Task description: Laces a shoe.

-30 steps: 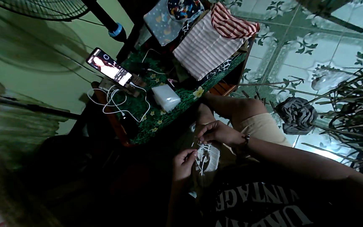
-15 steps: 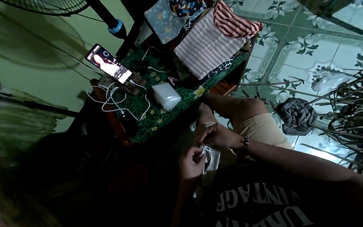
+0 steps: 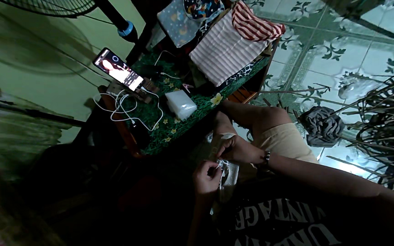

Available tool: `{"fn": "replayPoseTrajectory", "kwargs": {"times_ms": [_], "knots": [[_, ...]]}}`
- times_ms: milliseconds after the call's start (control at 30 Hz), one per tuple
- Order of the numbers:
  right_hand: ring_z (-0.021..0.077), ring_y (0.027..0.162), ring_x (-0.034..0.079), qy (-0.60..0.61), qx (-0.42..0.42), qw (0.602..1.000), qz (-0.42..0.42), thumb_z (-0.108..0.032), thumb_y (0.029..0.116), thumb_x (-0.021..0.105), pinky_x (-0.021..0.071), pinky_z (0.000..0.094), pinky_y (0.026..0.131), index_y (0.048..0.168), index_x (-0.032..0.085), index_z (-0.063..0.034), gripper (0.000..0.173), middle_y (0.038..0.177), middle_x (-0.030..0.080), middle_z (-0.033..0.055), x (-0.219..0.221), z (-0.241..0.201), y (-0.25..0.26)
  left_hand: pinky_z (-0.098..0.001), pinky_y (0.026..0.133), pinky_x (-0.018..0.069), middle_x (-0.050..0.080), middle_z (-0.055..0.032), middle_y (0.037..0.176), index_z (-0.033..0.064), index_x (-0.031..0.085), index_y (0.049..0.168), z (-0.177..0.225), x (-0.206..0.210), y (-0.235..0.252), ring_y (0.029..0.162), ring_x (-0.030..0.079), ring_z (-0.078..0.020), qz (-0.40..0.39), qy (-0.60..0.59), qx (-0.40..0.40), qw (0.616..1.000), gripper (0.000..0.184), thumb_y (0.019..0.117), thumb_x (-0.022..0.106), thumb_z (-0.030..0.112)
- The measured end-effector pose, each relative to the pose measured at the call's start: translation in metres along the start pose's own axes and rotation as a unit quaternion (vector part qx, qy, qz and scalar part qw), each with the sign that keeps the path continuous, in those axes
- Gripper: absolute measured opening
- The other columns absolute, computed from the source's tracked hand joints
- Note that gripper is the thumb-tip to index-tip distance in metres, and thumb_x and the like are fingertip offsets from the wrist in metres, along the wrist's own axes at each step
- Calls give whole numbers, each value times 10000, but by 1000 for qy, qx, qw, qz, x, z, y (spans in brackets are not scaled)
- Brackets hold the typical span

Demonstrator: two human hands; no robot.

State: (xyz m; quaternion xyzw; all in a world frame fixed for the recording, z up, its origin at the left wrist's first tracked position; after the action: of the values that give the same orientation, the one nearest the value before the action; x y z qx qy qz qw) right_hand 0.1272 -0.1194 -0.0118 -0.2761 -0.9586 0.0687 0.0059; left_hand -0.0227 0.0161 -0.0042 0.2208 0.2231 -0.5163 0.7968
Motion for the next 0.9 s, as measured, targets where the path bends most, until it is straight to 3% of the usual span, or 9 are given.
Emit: {"fn": "replayPoseTrajectory", "kwargs": {"times_ms": [467, 667, 900], "knots": [[21, 753, 621, -37, -33, 999, 7, -63, 893, 741, 535, 224, 725, 903, 760, -11, 57, 831, 709, 30, 5, -3, 0, -241, 684, 593, 730, -38, 879, -3, 726, 952, -4, -8, 0, 755, 690, -85, -22, -152, -88, 984, 84, 879, 722, 40], [-8, 697, 610, -7, 23, 999, -30, -50, 876, 772, 533, 190, 679, 893, 749, -6, 52, 796, 703, 2, 1, -7, 3, -242, 710, 595, 730, -40, 890, 4, 730, 952, -3, -7, 0, 783, 693, -87, -18, -157, -91, 983, 83, 884, 717, 50], [-4, 699, 617, -5, 30, 998, -54, -44, 880, 769, 533, 188, 678, 927, 755, -5, 63, 806, 711, 8, -3, -10, 6, -226, 682, 579, 724, -35, 880, 1, 724, 968, -2, -6, -1, 768, 680, -77, -11, -172, -85, 981, 90, 893, 709, 49]]}}
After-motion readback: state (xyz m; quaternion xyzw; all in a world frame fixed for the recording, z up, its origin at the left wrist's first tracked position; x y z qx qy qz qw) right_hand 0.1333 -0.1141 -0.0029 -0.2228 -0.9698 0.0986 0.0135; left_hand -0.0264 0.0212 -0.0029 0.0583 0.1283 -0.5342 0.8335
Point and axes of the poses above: each hand's wrist, its own y-axis towards the middle knuckle, its own x-axis out of the palm, z = x × y, the point moved 1 cm from there along y, towards the middle knuckle
